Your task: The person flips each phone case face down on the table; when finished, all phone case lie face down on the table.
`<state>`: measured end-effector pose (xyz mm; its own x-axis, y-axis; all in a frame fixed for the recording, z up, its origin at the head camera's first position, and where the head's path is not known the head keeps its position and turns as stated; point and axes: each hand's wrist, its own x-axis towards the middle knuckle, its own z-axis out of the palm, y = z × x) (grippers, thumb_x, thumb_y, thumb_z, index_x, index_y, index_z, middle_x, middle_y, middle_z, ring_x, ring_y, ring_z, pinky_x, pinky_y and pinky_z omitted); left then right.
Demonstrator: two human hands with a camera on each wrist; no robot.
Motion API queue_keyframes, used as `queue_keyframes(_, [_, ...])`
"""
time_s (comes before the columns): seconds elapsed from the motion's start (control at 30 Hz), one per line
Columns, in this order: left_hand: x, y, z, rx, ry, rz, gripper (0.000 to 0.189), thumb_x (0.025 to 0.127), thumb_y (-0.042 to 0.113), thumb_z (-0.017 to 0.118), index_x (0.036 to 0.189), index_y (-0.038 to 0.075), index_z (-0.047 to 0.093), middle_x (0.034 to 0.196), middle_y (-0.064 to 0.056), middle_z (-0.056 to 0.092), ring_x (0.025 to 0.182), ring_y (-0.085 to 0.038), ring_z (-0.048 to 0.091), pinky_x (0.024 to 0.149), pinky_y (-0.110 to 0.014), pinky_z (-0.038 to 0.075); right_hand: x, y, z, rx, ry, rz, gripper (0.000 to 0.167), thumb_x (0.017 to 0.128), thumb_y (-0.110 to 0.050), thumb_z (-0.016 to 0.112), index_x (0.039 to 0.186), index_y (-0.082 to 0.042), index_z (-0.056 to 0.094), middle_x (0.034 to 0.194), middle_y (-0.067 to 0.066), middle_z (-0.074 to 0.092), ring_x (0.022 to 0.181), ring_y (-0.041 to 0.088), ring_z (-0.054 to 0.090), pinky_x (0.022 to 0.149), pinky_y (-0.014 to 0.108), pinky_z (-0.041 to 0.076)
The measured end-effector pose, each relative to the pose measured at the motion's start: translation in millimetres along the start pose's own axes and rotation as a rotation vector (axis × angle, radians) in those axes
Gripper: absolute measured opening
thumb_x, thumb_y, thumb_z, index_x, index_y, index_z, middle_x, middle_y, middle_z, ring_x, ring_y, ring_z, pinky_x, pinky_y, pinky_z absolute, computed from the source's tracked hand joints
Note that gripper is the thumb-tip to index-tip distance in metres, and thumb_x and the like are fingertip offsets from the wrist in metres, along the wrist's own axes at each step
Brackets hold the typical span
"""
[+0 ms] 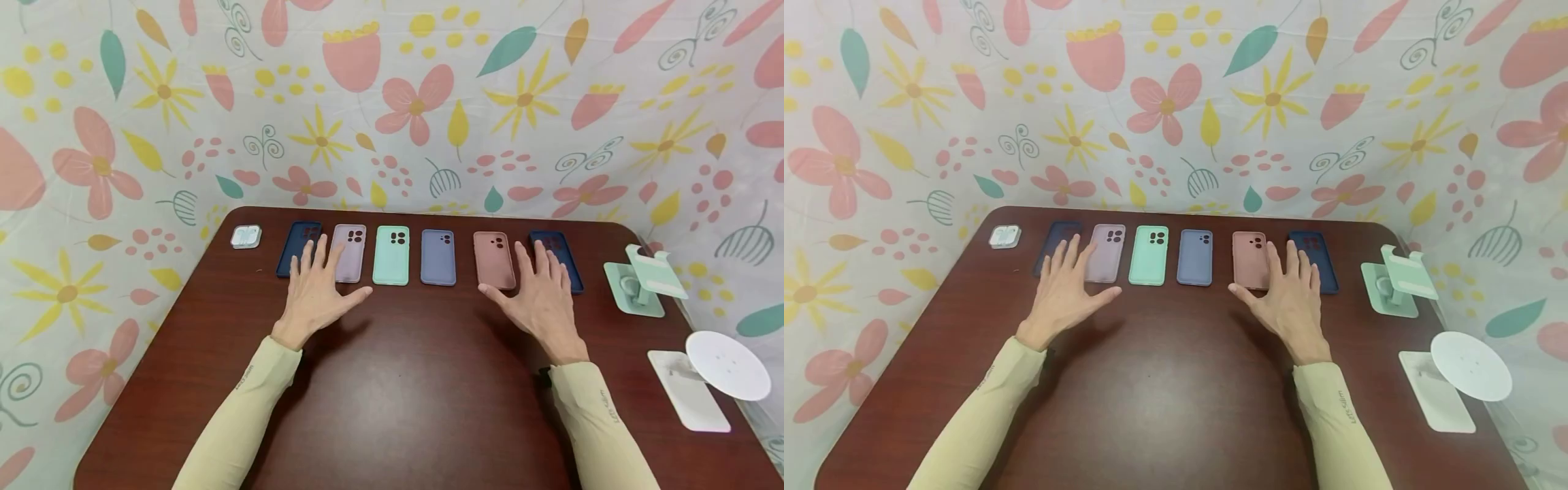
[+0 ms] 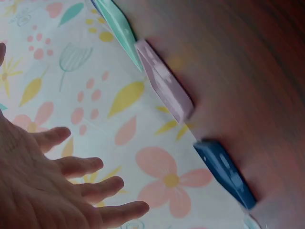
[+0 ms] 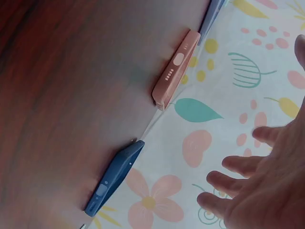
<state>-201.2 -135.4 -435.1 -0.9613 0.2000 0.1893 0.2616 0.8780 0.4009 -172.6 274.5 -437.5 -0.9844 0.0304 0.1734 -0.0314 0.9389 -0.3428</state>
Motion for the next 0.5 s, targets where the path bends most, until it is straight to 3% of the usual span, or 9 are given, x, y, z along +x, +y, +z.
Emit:
queue_keyframes(0.3, [8.6,43.4,14.2,-0.152,0.021,0.032,0.105,0.086,0.067,0.081,0.168,0.018,0.040,0.171,-0.014,0.043,0.154,-0.043,0.042,0.121,-0.065,0.046,-7.6,14.3,-14.4,0.042,0.045,0.017,0.120,0.090,-0.066,0.081,0.176,-0.012,0.018,0.165,0.037,0.037,0.147,0.060,0.040,0.117,0.081,0.036])
queue_keyframes(0.5, [14.9,75.4,28.8,-0.172,-0.021,0.060,0.105,0.084,0.064,0.085,0.168,0.020,0.041,0.162,-0.013,0.055,0.144,-0.036,0.051,0.108,-0.056,0.058,-5.3,31.0,-26.5,0.050,-0.014,0.069,0.121,0.090,-0.070,0.078,0.176,-0.012,0.015,0.160,0.041,0.039,0.140,0.061,0.046,0.104,0.079,0.049])
